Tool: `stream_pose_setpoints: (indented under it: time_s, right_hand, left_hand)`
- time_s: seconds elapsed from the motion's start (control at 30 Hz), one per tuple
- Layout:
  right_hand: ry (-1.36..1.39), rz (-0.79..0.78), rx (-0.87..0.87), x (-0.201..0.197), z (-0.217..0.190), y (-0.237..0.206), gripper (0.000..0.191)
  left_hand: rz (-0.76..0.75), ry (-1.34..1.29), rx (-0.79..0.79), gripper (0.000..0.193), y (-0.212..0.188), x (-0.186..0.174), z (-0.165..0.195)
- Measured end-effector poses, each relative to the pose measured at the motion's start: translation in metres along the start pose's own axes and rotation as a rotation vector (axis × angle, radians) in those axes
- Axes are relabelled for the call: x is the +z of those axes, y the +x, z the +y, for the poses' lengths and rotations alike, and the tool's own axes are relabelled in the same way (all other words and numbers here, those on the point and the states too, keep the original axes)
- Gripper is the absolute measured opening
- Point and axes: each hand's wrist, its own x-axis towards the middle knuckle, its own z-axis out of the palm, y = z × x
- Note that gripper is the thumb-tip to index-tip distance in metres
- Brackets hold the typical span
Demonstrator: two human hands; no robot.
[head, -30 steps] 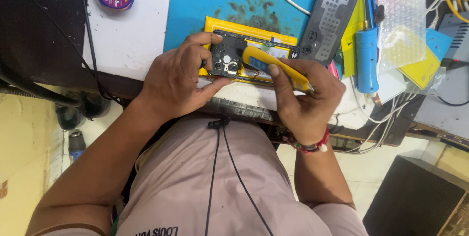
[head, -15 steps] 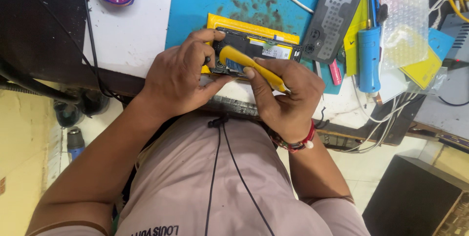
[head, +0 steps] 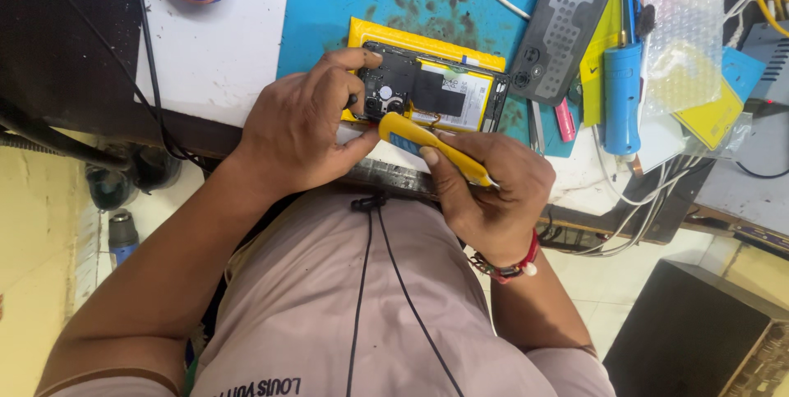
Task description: The person repairs a smartphone by using tweezers to adjust internal components, a hot air gun to heat the back cover, and a tube of adhesive to seal the device. The person then closes the phone and places it on the workbench.
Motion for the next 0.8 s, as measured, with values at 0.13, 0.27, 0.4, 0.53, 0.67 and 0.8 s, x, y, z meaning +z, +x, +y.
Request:
stream_pose_setpoints:
  time_s: [0.13, 0.27, 0.4, 0.53, 0.67, 0.8]
  right_hand:
    - [-0.032, 0.021, 0.016, -0.005, 0.003, -0.002, 0.015]
    - [-0.052, 0.047, 0.024, -0.005, 0.007, -0.001, 0.014]
    - [-0.02, 0.072, 0.033, -0.004, 0.01, 0.001, 0.015]
    - [-0.03, 0.104, 0.068, -0.005, 0.013, 0.003, 0.014]
    - [-0.027, 0.131, 0.098, -0.005, 0.018, 0.006, 0.014]
    - [-0.003, 0.163, 0.059, 0.0, 0.021, 0.013, 0.014]
  left_hand:
    - [0.015, 0.002, 0.011, 0.059, 0.0, 0.002, 0.001]
    - [0.011, 0.01, 0.006, 0.059, 0.0, 0.002, 0.0]
    - [0.021, 0.009, 0.01, 0.059, 0.0, 0.001, 0.001]
    - [0.026, 0.012, 0.017, 0.059, 0.001, 0.002, 0.0]
    - [0.012, 0.007, -0.001, 0.059, 0.002, 0.002, 0.0]
    - [0.018, 0.009, 0.01, 0.059, 0.003, 0.001, 0.0]
